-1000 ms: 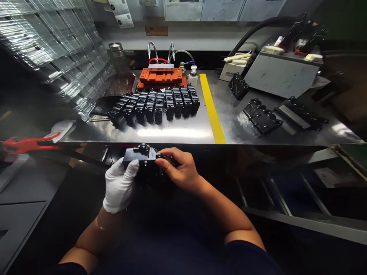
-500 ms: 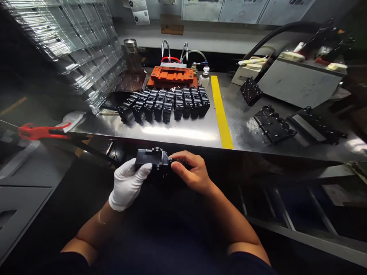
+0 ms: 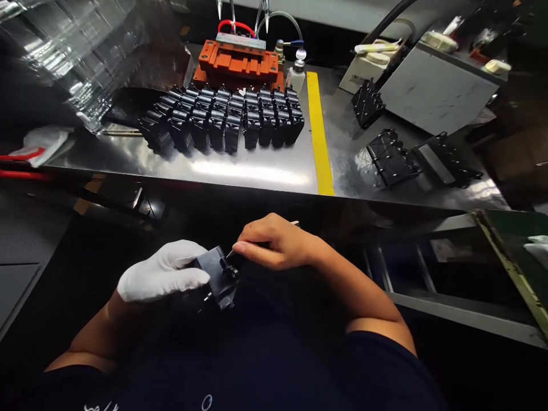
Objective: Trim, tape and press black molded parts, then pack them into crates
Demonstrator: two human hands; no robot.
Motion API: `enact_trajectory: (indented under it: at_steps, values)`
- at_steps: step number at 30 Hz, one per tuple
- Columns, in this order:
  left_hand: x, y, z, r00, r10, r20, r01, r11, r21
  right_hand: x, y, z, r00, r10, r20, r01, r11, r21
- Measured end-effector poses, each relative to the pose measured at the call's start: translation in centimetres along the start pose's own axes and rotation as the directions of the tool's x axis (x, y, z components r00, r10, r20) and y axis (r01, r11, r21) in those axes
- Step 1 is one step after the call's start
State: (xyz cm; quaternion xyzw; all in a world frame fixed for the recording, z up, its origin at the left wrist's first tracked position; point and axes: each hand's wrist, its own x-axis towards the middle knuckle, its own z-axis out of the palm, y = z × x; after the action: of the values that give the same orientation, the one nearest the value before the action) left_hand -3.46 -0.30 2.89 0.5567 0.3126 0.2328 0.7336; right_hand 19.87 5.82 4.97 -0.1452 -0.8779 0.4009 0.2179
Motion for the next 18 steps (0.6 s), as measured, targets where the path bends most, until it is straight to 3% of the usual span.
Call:
enact_trajectory:
  at_steps: [6, 11, 13, 18]
  values:
    - [0.48, 0.08, -0.05, 0.999, 0.007, 0.047, -0.007, 1.000, 0.000, -0.18, 0.33, 0.78, 0.999, 0.024, 0.037, -0.026, 0.998, 0.061]
    - [0.48, 0.30, -0.14, 0.997, -0.022, 0.076, 0.020, 0.999, 0.026, -0.52, 0.82, 0.38, 0.978, -0.021, 0.206, -0.041, 0.955, 0.294]
    - [0.50, 0.31, -0.26, 0.998, -0.030, 0.056, 0.028, 0.999, 0.038, -0.68, 0.86, 0.27, 0.983, -0.013, 0.183, -0.044, 0.953, 0.301]
    - [0.75, 0.19, -0.50, 0.998, -0.020, 0.064, 0.016, 0.998, 0.058, -0.64, 0.90, 1.09, 0.998, 0.055, -0.004, -0.054, 0.989, 0.135]
